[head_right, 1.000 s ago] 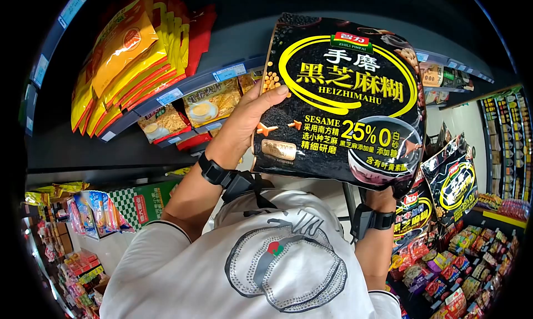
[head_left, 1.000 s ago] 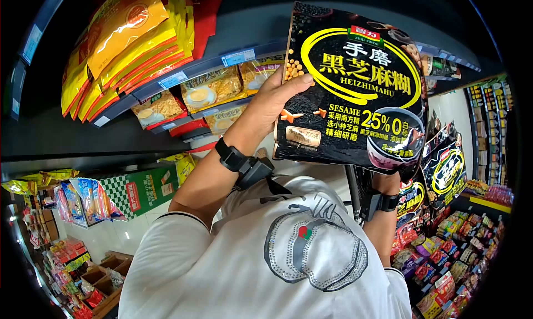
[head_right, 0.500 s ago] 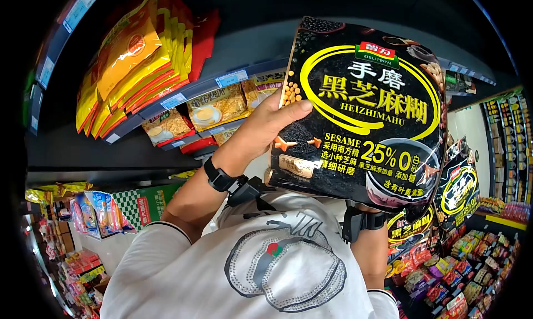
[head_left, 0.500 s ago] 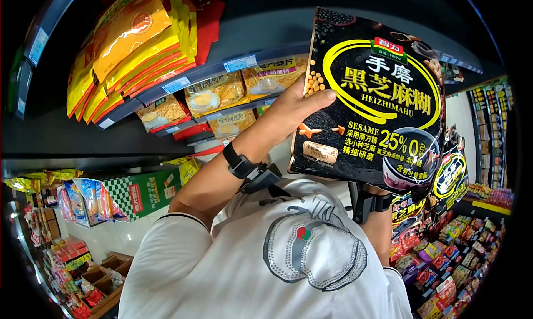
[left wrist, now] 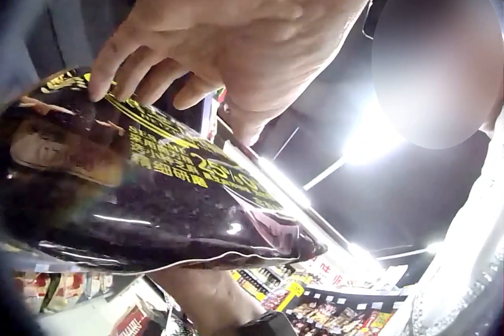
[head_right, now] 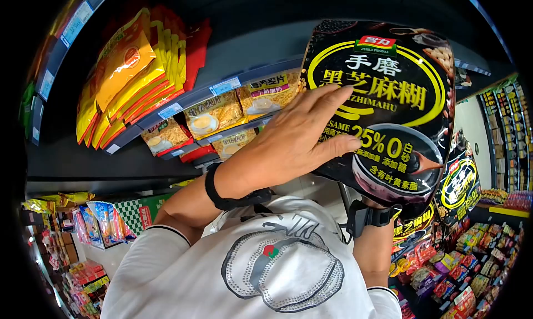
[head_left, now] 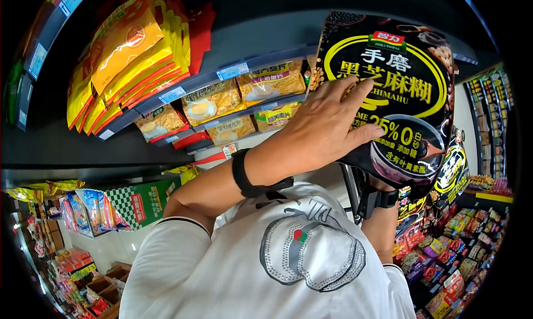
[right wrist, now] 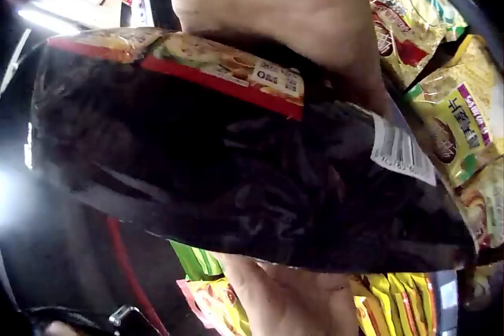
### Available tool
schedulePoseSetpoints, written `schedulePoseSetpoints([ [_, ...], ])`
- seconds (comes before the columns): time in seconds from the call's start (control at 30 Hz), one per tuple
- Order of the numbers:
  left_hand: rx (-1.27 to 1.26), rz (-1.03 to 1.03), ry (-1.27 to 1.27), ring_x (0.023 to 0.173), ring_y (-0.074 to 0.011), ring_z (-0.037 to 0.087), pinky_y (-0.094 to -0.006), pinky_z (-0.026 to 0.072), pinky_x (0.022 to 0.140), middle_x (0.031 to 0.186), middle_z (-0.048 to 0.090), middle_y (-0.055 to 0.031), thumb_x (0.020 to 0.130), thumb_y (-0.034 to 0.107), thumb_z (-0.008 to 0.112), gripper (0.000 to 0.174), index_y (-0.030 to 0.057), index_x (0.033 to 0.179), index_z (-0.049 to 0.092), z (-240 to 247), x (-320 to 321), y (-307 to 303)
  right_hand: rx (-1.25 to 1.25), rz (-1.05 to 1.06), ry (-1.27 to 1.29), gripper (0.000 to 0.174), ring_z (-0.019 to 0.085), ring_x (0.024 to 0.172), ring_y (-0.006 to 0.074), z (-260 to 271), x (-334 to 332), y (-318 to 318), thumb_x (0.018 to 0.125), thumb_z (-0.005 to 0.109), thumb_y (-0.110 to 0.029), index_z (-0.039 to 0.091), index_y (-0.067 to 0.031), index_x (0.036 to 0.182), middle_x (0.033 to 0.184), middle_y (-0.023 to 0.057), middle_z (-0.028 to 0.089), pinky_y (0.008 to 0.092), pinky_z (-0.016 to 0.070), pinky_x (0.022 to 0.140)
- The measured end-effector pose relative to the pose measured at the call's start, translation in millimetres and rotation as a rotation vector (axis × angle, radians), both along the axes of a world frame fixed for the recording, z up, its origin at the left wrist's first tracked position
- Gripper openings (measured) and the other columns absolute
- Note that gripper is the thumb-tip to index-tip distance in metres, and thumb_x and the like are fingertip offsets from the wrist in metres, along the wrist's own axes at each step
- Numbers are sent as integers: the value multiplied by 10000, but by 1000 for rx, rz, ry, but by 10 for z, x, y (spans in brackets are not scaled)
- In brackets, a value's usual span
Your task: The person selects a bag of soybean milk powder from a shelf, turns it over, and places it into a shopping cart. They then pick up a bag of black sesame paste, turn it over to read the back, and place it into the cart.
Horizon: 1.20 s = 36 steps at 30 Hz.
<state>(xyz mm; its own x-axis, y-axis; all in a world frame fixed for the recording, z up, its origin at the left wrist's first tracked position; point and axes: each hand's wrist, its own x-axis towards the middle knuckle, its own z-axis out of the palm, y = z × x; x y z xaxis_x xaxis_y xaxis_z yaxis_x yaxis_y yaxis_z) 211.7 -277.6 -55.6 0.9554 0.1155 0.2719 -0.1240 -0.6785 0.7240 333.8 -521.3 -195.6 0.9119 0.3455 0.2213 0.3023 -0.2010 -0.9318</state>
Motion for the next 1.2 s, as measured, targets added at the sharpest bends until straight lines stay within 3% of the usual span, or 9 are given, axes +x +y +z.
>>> schedulePoseSetpoints([
  [0.27, -355, -41, -47, 1509, -450, 228, -449, 224, 1228, 1587, 239, -355, 994, 678, 428, 959, -55, 1571, 203, -257, 254, -110, 247, 85, 220, 474, 574, 1248, 216, 755, -156, 275, 1060, 453, -303, 529, -22, 1434, 1391, 142, 583, 344, 444, 1051],
  [0.37, -540, -64, -109, 1514, -440, 224, -435, 220, 1227, 1593, 248, -337, 1008, 677, 379, 943, -49, 1578, 187, -383, 305, -75, 257, 158, 276, 479, 584, 1236, 207, 1029, -236, 474, 1071, 446, -315, 529, -12, 1433, 1381, 143, 590, 330, 455, 1040],
  [0.4, -498, -39, -173, 1460, -348, 369, -411, 320, 1189, 1571, 343, -263, 1041, 639, 339, 870, -54, 1560, 250, -456, 327, -71, 253, 173, 282, 481, 588, 1232, 203, 1114, -251, 546, 1075, 444, -319, 529, -9, 1432, 1378, 144, 592, 325, 458, 1036],
  [0.47, -860, -134, -73, 1385, -294, 467, -385, 406, 1132, 1521, 427, -218, 1078, 554, 317, 752, -34, 1547, 292, -625, 382, -50, 233, 192, 261, 485, 595, 1224, 197, 1296, -263, 703, 1082, 439, -327, 529, -2, 1431, 1371, 145, 597, 316, 465, 1028],
  [0.67, -1661, -544, -28, 1340, -255, 526, -389, 440, 1118, 1520, 446, -172, 1049, 635, 241, 787, 62, 1588, 242, -540, 227, 107, 8, 190, 7, 481, 564, 1276, 232, 1720, -330, 950, 1078, 505, -307, 528, -1, 1449, 1387, 177, 597, 344, 436, 1061],
  [0.8, -1796, -418, -104, 1333, -258, 532, -393, 446, 1112, 1511, 458, -171, 1049, 633, 251, 780, 60, 1579, 261, -698, 409, 258, -253, 240, -372, 423, 549, 1300, 231, 1711, -305, 926, 1072, 525, -255, 573, -5, 1410, 1400, 169, 595, 343, 416, 1079],
  [0.9, -1863, -343, -137, 1328, -261, 536, -397, 450, 1108, 1505, 466, -171, 1050, 631, 258, 775, 60, 1572, 276, -817, 467, 360, -120, 280, -324, 319, 598, 1199, 342, 1755, -410, 985, 995, 601, -126, 640, 22, 1275, 1271, 203, 655, 394, 429, 1051],
  [0.97, -1887, -303, -144, 1325, -262, 539, -399, 453, 1106, 1500, 472, -171, 1050, 630, 263, 771, 59, 1568, 286, -870, 464, 431, -81, 351, -320, 299, 598, 1198, 336, 1730, -399, 987, 993, 595, -101, 645, 18, 1262, 1257, 208, 658, 383, 432, 1049],
  [1.2, -1907, -198, -134, 1314, -268, 549, -408, 464, 1096, 1485, 492, -170, 1050, 626, 279, 760, 57, 1552, 320, -948, 321, 622, 177, 117, -14, 295, 567, 1193, 170, 1531, -301, 754, 1022, 566, -120, 580, 1, 1291, 1294, 104, 617, 316, 435, 1028],
])
